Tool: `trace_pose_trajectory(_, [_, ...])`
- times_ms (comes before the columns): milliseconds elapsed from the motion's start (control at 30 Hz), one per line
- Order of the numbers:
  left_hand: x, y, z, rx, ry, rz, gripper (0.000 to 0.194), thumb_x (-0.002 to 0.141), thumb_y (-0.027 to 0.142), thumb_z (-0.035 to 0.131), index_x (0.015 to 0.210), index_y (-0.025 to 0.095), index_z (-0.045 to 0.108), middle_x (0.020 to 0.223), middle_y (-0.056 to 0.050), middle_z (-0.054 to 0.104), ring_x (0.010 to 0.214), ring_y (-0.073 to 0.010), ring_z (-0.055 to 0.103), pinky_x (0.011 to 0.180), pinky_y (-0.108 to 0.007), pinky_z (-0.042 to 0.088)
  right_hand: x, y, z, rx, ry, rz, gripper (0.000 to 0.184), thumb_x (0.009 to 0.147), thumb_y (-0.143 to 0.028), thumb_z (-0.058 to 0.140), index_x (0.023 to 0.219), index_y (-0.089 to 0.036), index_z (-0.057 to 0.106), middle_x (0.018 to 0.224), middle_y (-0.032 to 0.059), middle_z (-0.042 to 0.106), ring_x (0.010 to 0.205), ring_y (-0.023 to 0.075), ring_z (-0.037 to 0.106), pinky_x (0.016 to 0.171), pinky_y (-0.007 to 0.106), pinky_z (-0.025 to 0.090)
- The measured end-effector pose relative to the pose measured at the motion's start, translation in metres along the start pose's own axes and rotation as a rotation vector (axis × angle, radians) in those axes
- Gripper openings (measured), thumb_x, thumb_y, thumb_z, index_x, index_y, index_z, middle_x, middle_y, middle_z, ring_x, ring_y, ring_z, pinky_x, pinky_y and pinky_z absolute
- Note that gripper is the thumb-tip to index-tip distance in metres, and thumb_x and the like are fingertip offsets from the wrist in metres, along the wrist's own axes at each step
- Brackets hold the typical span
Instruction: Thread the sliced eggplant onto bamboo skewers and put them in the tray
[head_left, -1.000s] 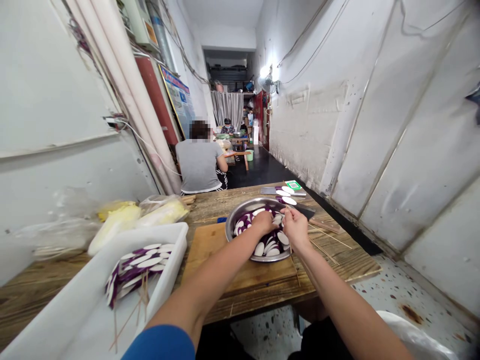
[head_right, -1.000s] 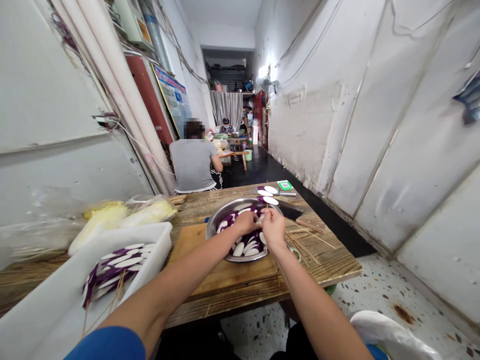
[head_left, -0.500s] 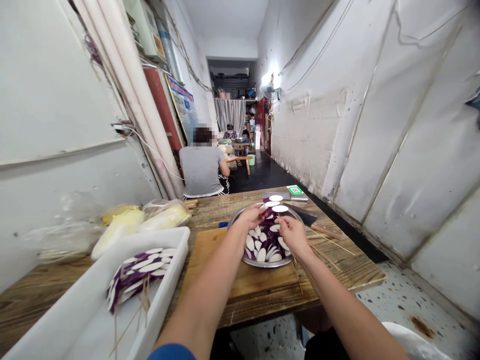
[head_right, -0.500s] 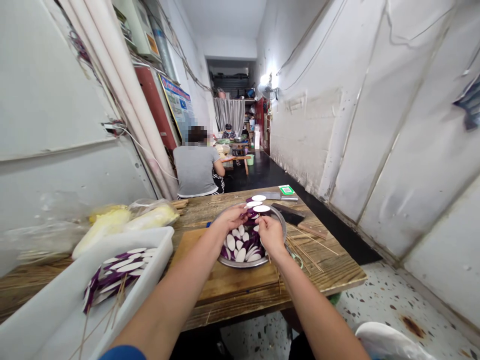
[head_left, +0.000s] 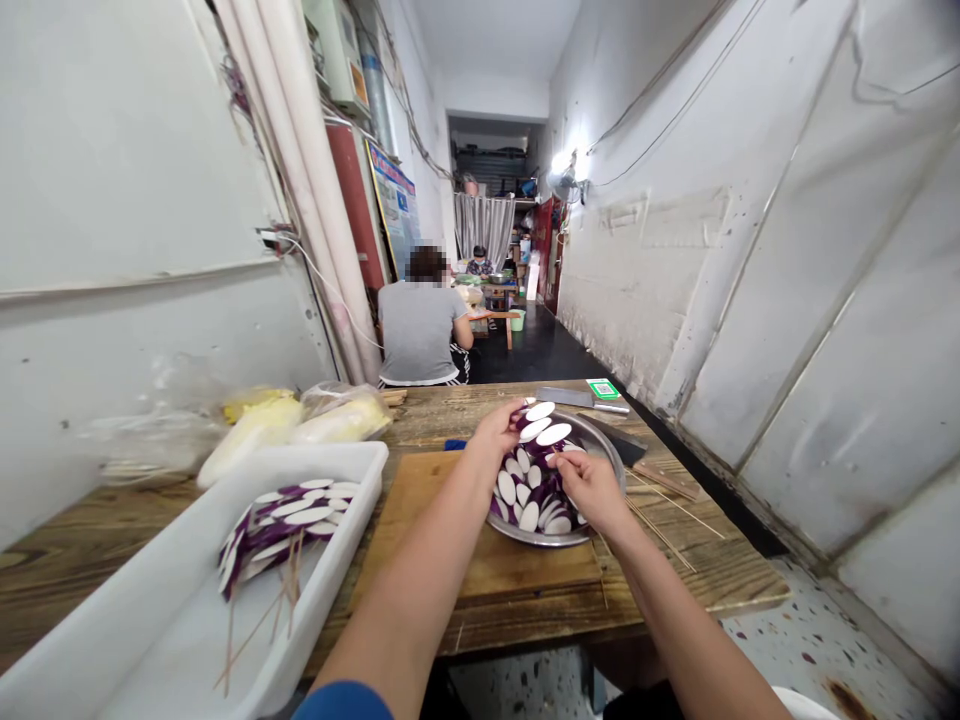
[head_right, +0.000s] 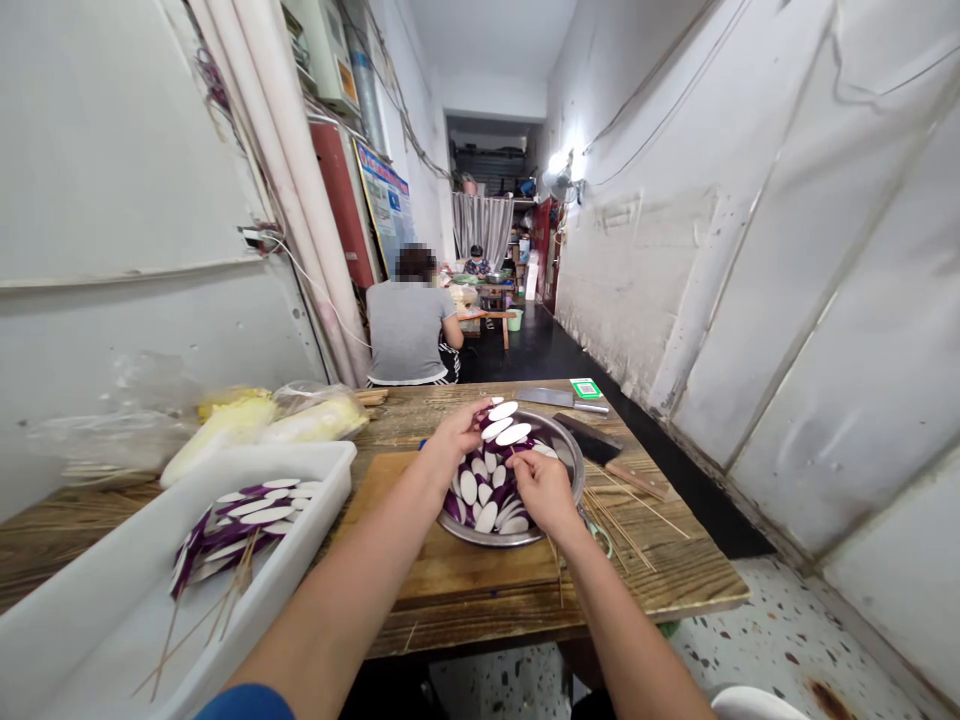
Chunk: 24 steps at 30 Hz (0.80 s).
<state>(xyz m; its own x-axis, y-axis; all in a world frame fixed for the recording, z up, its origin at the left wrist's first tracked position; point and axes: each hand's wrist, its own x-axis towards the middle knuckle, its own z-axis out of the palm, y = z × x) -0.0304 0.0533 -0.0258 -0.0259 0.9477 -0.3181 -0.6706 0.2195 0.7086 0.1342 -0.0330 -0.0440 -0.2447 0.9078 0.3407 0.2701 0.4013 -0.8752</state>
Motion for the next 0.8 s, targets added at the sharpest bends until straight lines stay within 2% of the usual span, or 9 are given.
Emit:
trace_pose_trajectory(133, [-0.002,0.001,0.000,-0.091,0.013,0.019,0.013,0.082,0.014,0.052,0.069,0.014,0.054,0.043,0.006,0.040,0.035,-0.0032,0.036,0.040,-0.014,0.039,0.000,0.000,0.000,0.009,0.014,0.015,0.030,0.076,-0.035,0.045,0.077,-0.013,0.065,0.046,-0.0033,0.043,0.041,0.0087,0.032,0.041,0.021,0.023])
trace_pose_trajectory(267, [-0.006,0.001,0.001,-0.110,0.043,-0.030,0.012,0.084,0.020,0.050,0.079,0.013,0.058,0.056,-0.001,0.057,0.048,-0.0101,0.054,0.055,-0.024,0.050,0.000,0.002,-0.001,-0.005,-0.008,0.013,0.028,0.076,-0.033,0.045,0.077,-0.013,0.065,0.048,-0.0030,0.046,0.042,0.0089,0.033,0.042,0.021,0.024])
trace_pose_trajectory(367, [-0.007,0.002,0.000,-0.120,0.046,-0.046,0.015,0.086,0.019,0.047,0.083,0.011,0.059,0.065,-0.005,0.063,0.058,-0.0144,0.062,0.062,-0.030,0.052,0.000,0.003,0.000,-0.029,-0.023,0.006,0.027,0.076,-0.032,0.045,0.076,-0.014,0.066,0.048,-0.0031,0.047,0.042,0.0090,0.034,0.043,0.021,0.025])
trace_pose_trajectory(567, [-0.003,0.002,-0.001,-0.142,0.160,-0.007,0.013,0.084,0.015,0.049,0.088,0.009,0.060,0.065,-0.006,0.064,0.058,-0.0134,0.063,0.063,-0.025,0.053,0.000,0.003,0.000,-0.053,-0.048,0.015,0.027,0.076,-0.031,0.045,0.074,-0.014,0.066,0.047,-0.0035,0.045,0.042,0.0089,0.033,0.042,0.021,0.024])
trace_pose_trajectory(800, [-0.014,0.003,0.005,-0.149,0.168,0.061,0.011,0.083,0.014,0.052,0.083,0.008,0.062,0.064,-0.006,0.064,0.055,-0.0106,0.062,0.060,-0.019,0.051,0.000,-0.002,-0.001,-0.048,-0.082,0.051,0.029,0.076,-0.033,0.045,0.073,-0.013,0.065,0.044,-0.0036,0.043,0.041,0.0083,0.031,0.041,0.021,0.023])
